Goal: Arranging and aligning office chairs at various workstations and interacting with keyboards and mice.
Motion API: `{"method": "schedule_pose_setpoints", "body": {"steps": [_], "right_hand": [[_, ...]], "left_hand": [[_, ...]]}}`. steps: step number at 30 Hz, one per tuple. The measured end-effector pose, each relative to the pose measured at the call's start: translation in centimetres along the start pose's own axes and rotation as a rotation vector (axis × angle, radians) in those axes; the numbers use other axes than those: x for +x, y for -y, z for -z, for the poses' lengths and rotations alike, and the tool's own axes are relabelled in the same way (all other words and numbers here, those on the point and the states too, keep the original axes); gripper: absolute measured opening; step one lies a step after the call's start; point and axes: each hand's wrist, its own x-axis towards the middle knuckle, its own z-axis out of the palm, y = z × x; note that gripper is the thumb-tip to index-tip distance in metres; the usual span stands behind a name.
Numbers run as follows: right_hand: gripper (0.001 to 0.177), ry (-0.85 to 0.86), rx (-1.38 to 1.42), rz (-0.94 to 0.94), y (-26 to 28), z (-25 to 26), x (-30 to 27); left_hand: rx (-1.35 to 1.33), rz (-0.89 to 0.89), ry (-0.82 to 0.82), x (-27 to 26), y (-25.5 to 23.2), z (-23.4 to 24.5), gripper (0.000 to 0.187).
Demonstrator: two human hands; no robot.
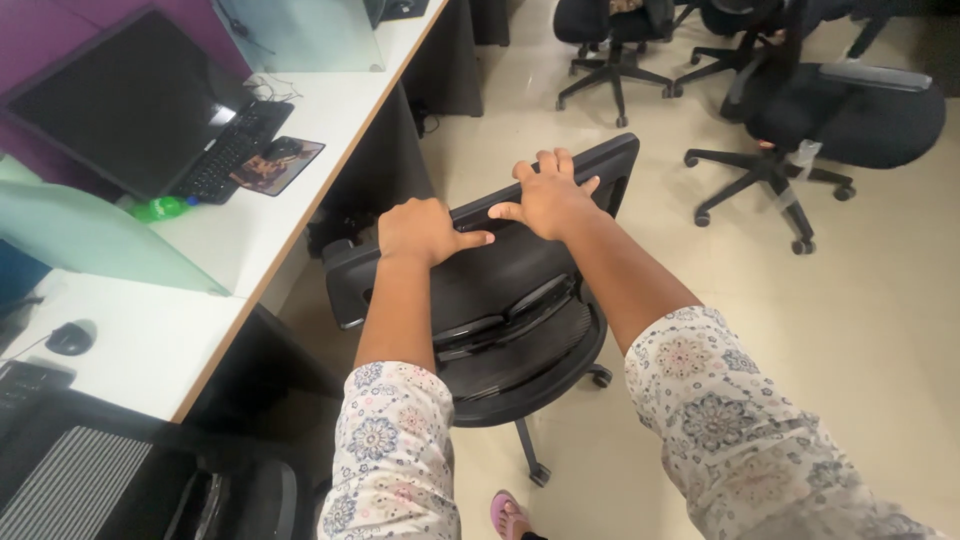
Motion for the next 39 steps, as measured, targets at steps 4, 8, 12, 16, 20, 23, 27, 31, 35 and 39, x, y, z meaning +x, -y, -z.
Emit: {"method": "schedule_pose_setpoints", "body": {"steps": [4, 8, 12, 16, 20, 23, 27, 31, 35, 39], "right_hand": [[0.084, 0.000, 0.008, 0.035, 1.1, -0.7, 3.2], [0.081, -0.027, -0.030, 0.094, 2.6, -1.5, 8.2], [0.077, -0.046, -0.029, 0.103, 4.5, -2.4, 12.6], [0.075, -0.060, -0.045, 0.168, 5.8, -4.0, 18.0], [0.078, 0.028, -0.065, 0.212, 7.3, -5.8, 23.4], [0.079, 0.061, -0.103, 0.245, 8.8, -6.4, 26.7], [0.081, 0.073, -0.149, 0.290, 9.6, -7.6, 30.3], [0.078, 0.126, -0.062, 0.257, 11.0, -6.1, 32.3], [0.071, 0.154, -0.060, 0.263, 11.8, -4.7, 34.2], [0.069, 0.193, -0.080, 0.286, 11.7, -4.4, 38.4]], "left_hand": [[-0.004, 0.074, -0.001, 2.3, 1.5, -0.4, 0.084], [-0.028, 0.147, -0.027, 5.8, 3.3, -0.4, 0.082], [-0.036, 0.213, -0.022, 9.3, 5.5, -0.4, 0.080], [-0.045, 0.266, -0.010, 12.5, 7.6, -0.2, 0.077], [-0.048, 0.309, -0.057, 15.1, 9.6, -0.4, 0.075], [-0.075, 0.345, -0.075, 17.4, 10.9, -0.5, 0.074], [-0.111, 0.417, -0.038, 19.9, 11.5, 0.2, 0.073], [-0.134, 0.457, -0.030, 23.4, 12.4, -0.7, 0.073], [-0.078, 0.460, -0.098, 26.4, 12.9, -1.1, 0.073], [-0.059, 0.531, -0.081, 29.3, 12.6, -0.4, 0.073]]}}
